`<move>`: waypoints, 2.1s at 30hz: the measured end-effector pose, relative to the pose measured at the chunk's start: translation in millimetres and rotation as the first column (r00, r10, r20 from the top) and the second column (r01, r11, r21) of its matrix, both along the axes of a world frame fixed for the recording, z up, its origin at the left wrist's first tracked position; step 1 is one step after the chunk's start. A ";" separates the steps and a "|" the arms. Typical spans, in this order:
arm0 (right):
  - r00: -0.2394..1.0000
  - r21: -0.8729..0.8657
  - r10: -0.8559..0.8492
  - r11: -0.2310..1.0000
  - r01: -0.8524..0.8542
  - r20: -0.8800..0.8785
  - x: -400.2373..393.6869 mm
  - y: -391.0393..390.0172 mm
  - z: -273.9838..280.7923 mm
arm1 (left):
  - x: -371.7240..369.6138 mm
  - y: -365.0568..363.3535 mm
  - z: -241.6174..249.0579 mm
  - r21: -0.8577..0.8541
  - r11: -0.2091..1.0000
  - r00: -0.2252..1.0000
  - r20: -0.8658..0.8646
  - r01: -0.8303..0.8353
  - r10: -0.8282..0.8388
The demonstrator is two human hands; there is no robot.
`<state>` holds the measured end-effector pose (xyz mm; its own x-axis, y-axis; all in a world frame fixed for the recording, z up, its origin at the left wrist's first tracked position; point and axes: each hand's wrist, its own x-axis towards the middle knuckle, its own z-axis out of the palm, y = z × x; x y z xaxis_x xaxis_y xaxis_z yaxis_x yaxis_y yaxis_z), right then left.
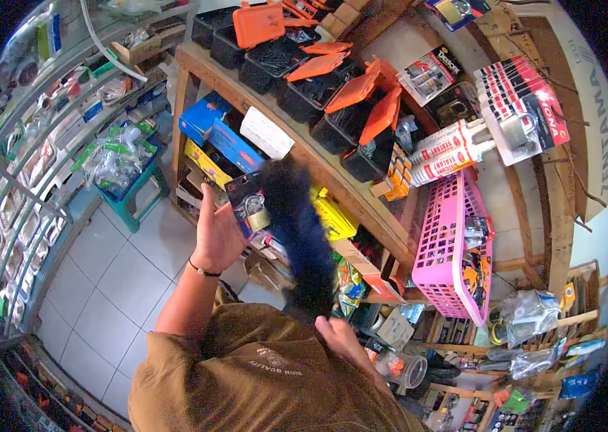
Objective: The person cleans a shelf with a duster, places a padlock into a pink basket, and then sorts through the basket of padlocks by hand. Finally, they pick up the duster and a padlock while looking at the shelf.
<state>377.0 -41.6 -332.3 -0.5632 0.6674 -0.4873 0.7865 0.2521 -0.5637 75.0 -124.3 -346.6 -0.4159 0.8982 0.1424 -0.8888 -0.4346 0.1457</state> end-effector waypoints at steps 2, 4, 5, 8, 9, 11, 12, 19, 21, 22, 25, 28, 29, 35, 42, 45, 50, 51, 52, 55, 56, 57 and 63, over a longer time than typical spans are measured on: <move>0.955 0.159 0.297 0.941 -0.298 0.030 5.2 2.0 2.2 | 3.2 -1.9 14.5 -0.110 0.994 0.997 0.076 -0.014 0.022; 0.974 0.122 0.225 0.967 -0.224 0.010 6.4 4.5 1.2 | 0.5 4.0 8.1 0.047 0.998 0.999 -0.020 0.040 -0.040; 0.988 0.071 0.154 0.986 -0.154 -0.002 7.0 4.2 -1.2 | 2.2 2.6 7.2 -0.061 0.998 1.000 0.009 0.022 -0.022; 0.989 0.035 0.142 0.989 -0.141 -0.031 11.8 3.7 -13.2 | 6.4 11.5 10.2 -0.137 0.990 0.999 0.024 -0.025 0.028; 0.978 0.061 0.201 0.978 -0.198 -0.050 12.7 4.3 -16.1 | 5.5 11.3 9.1 -0.140 0.990 0.999 0.019 -0.028 0.031; 0.985 0.045 0.162 0.986 -0.160 -0.056 13.7 5.7 -16.3 | 1.9 11.3 9.1 0.128 0.989 0.994 -0.092 0.069 -0.057; 0.991 0.027 0.119 0.993 -0.117 -0.055 12.1 5.7 -13.7 | 6.1 7.2 17.2 0.038 0.997 0.997 -0.029 0.066 -0.065; 0.932 0.127 0.356 0.930 -0.346 -0.069 13.0 14.0 -18.4 | 2.7 12.1 14.4 0.109 0.989 0.992 -0.093 0.100 -0.090; 0.994 0.040 0.044 0.998 -0.040 -0.101 8.7 10.3 -17.6 | 11.2 7.6 28.0 -0.095 0.994 0.976 0.215 0.045 -0.023; 0.994 0.065 0.030 0.998 -0.023 -0.106 10.1 10.1 -22.0 | 7.5 5.8 9.1 -0.076 0.996 0.999 0.002 0.046 -0.046; 0.942 0.181 0.309 0.942 -0.283 -0.133 20.4 12.4 -35.3 | 11.4 7.4 15.2 -0.002 1.000 0.997 -0.073 0.029 -0.029; 0.995 0.026 0.090 0.996 -0.089 -0.033 11.3 5.2 -13.1 | 17.1 7.4 30.3 -0.102 0.995 1.000 0.012 0.005 -0.004; 0.996 0.027 0.087 0.996 -0.086 -0.032 13.7 4.9 -14.9 | 19.1 6.8 32.1 -0.154 0.988 0.998 0.057 -0.007 0.016; 0.976 0.088 0.181 0.981 -0.171 -0.122 29.5 7.5 -33.3 | 22.1 8.0 27.8 -0.110 0.993 0.998 0.046 0.046 -0.041; 0.986 0.064 0.155 0.987 -0.151 -0.058 30.0 -2.9 -17.5 | 22.1 7.0 25.7 -0.006 0.995 0.993 -0.050 0.104 -0.104; 0.989 0.094 0.130 0.988 -0.123 -0.072 30.2 -4.1 -17.0 | 30.3 12.2 33.6 -0.102 0.994 0.998 0.044 0.046 -0.042; 0.950 0.211 0.306 0.934 -0.288 -0.056 33.5 -2.3 -28.1 | 25.3 14.9 21.1 -0.064 0.986 0.987 -0.021 0.157 -0.158; 0.977 0.167 0.205 0.967 -0.193 -0.058 32.8 -0.1 -27.3 | 26.2 18.2 25.3 -0.056 0.986 0.986 -0.030 0.160 -0.161; 0.993 0.121 0.107 0.988 -0.099 -0.055 32.6 1.6 -26.3 | 28.5 21.5 29.3 -0.079 0.987 0.989 -0.019 0.142 -0.144; 0.977 0.167 0.186 0.972 -0.167 -0.102 29.4 -6.5 -24.6 | 25.4 27.0 27.0 -0.069 0.982 0.976 0.142 0.175 -0.164; 0.952 0.162 0.300 0.944 -0.287 -0.065 32.6 -1.7 -30.9 | 18.5 31.8 10.7 -0.093 0.985 0.989 0.037 0.149 -0.146; 0.951 0.168 0.300 0.944 -0.284 -0.078 30.3 0.2 -27.9 | 14.5 34.4 2.9 -0.111 0.987 0.989 -0.069 0.120 -0.128; 0.969 0.101 0.077 0.993 -0.054 -0.234 24.1 11.6 -20.5 | 25.9 32.1 56.2 -0.060 0.995 0.995 0.064 0.086 -0.082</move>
<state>401.1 -29.9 -352.9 -0.6993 0.6613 -0.2716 0.6129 0.3590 -0.7039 100.9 -92.2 -290.3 -0.3447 0.9367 0.0615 -0.9299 -0.3497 0.1139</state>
